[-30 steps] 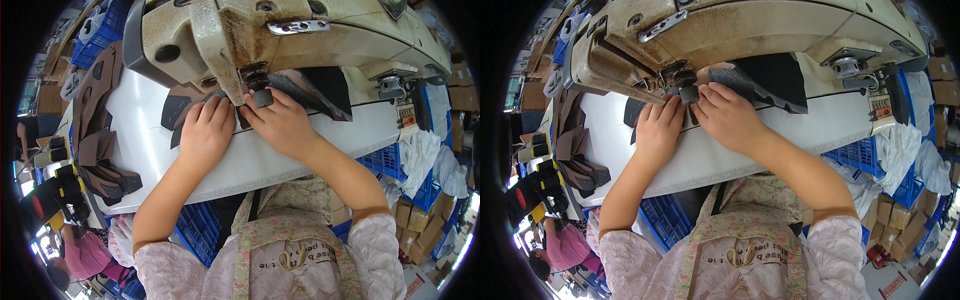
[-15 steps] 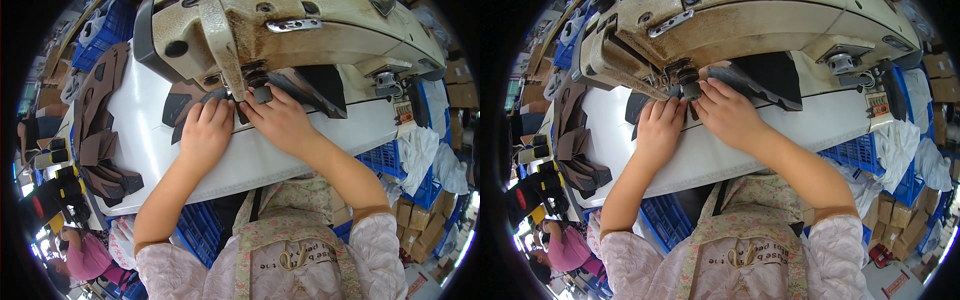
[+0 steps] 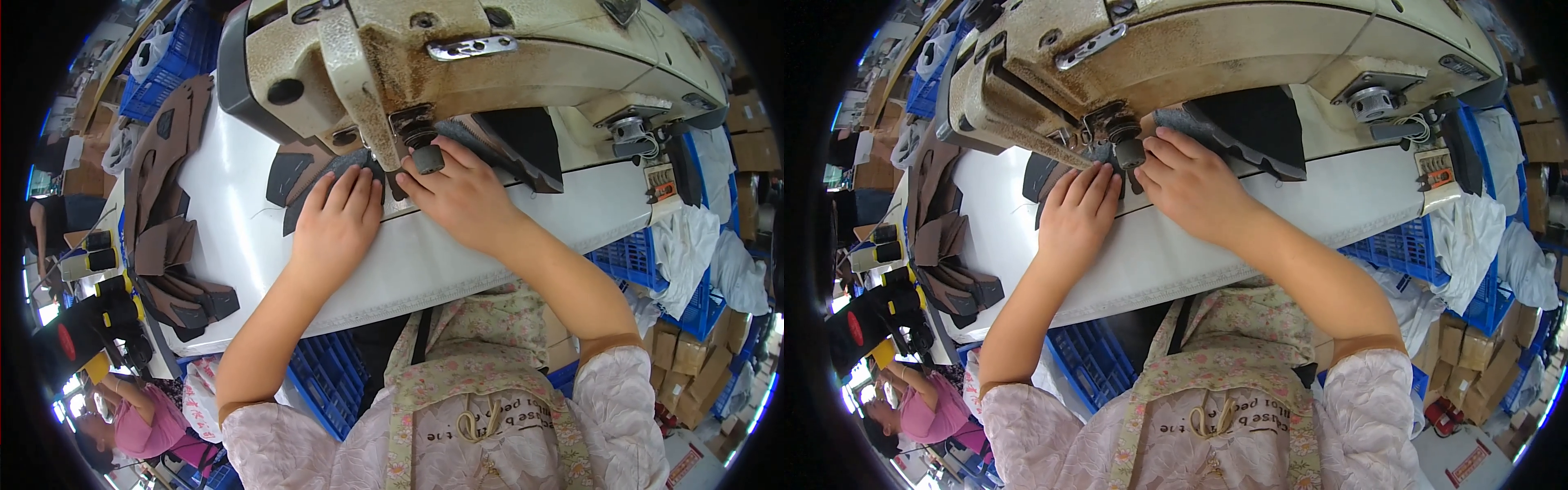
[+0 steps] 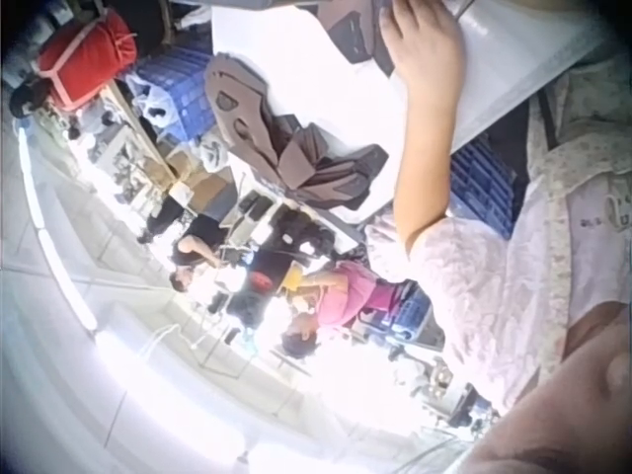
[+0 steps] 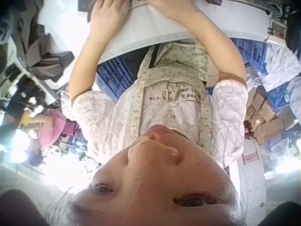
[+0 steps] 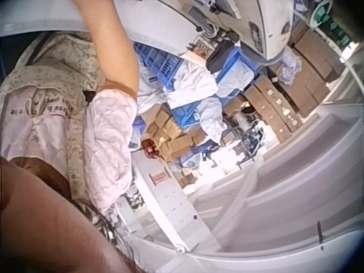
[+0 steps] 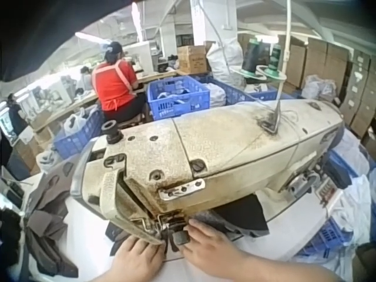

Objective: The recorder uses an industrial sewing machine to stitch together components of a shoe upper.

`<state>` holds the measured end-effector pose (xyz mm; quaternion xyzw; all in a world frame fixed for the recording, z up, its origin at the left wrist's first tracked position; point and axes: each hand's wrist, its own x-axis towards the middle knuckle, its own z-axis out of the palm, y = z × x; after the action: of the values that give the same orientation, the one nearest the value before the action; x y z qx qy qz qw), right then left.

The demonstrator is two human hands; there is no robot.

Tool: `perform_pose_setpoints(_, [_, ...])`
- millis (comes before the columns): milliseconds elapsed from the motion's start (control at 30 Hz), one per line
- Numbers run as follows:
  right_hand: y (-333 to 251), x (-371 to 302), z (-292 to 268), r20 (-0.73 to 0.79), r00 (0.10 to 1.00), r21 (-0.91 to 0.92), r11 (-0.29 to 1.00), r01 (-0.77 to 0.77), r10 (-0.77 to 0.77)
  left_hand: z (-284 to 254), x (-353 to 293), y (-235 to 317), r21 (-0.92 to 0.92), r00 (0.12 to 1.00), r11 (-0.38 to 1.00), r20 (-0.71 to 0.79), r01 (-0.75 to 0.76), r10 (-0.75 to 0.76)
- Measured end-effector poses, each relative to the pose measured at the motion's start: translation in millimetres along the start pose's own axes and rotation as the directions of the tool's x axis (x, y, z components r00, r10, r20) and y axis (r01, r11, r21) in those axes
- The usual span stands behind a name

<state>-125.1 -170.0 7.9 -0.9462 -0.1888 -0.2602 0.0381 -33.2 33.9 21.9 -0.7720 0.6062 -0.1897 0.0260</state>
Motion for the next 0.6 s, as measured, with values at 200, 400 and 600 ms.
perform_pose_setpoints(200, [6.2,7.7,2.7,-0.017,1.000,0.001,1.000,-0.012,0.012,2.0,5.7,3.6,0.012,0.998,0.999,-0.049,0.039,-0.038])
perform_pose_setpoints(400, [9.2,10.9,6.7,-0.035,0.999,0.003,1.000,-0.019,0.020,1.5,6.5,2.3,-0.001,0.998,0.998,-0.011,0.068,-0.068])
perform_pose_setpoints(600, [10.7,8.5,8.2,-0.046,0.999,0.008,1.000,-0.009,0.009,7.4,-5.8,-9.1,-0.152,0.998,0.987,-0.022,0.058,-0.063])
